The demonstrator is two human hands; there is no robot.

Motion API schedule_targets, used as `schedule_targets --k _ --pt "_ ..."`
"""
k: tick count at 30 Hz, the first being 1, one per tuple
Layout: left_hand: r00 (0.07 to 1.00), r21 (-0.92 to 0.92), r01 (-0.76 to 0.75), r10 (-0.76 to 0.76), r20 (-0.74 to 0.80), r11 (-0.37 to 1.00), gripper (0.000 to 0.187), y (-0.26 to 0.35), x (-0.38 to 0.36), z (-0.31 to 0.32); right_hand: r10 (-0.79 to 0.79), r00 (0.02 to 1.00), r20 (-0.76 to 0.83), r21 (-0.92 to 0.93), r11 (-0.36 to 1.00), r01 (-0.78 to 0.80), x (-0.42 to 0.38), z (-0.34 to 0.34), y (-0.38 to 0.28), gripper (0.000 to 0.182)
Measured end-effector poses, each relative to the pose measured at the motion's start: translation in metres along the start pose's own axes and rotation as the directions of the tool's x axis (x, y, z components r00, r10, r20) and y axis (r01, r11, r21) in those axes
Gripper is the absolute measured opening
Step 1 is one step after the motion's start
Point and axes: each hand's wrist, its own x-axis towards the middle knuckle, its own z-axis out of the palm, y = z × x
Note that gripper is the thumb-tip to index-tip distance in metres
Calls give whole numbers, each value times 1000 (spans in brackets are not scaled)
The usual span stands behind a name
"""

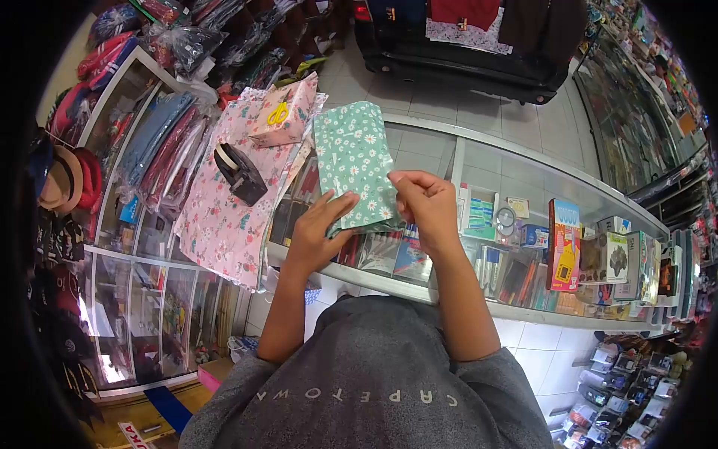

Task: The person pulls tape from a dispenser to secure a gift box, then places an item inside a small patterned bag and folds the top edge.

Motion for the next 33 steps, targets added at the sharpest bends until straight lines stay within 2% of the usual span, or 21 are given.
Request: schedule_targets --k 3,5,6,8,11,13,14,15,16,17,21,23,24,26,29,33 --pt "999 2 -43 43 -26 999 55 -1 2 0 -16 997 -78 -21 1000 15 0 -3 -3 19" --pt "985 -12 -164 163 -58 986 45 -3 4 -1 -120 990 -72 -128 986 110 2 -5 0 19" --pt "985 -15 -164 163 -56 986 45 -3 5 -1 -119 990 -75 -129 986 109 1 -6 0 19" --pt "950 95 -309 313 -22 946 32 -5 6 -2 -137 987 -88 -158 980 122 -2 -5 -5 20" --pt "961 58 -272 274 -33 961 23 -9 5 1 -198 970 -144 -248 956 158 -16 -1 -15 19" --pt "958 60 -282 284 -30 958 24 -9 6 -1 -243 954 -174 -215 955 204 -28 5 -10 17" --pt "958 65 -282 285 -33 957 25 -9 6 -1 -266 947 -180 -291 934 207 -33 4 -3 17" --pt "957 56 -288 290 -30 956 25 -9 7 -1 -286 940 -185 -366 908 204 -38 3 6 16" --pt "958 47 -284 286 -33 958 26 -10 6 -1 -417 899 -135 -459 830 317 -41 6 18 15" --pt "959 37 -281 282 -35 959 27 -11 7 -1 -434 891 -135 -569 770 290 -48 9 23 15" --pt "968 -38 -246 243 -71 969 32 -14 4 4 -571 821 -8 -762 535 365 -65 40 34 15" --pt "989 -141 -101 84 -121 985 37 -13 1 6 -604 795 50 -828 419 371 -67 46 43 17" --pt "989 -150 -108 91 -118 983 37 -13 2 4 -608 792 43 -833 416 364 -68 48 47 17" --pt "976 -98 -192 179 -126 976 37 -14 5 1 -679 728 93 -882 283 377 -69 53 54 19" --pt "968 -75 -233 224 -111 970 38 -15 6 1 -675 733 83 -929 215 303 -72 58 60 18" --pt "957 -73 -277 268 -111 958 39 -18 6 2 -728 677 107 -943 141 300 -72 61 69 17"
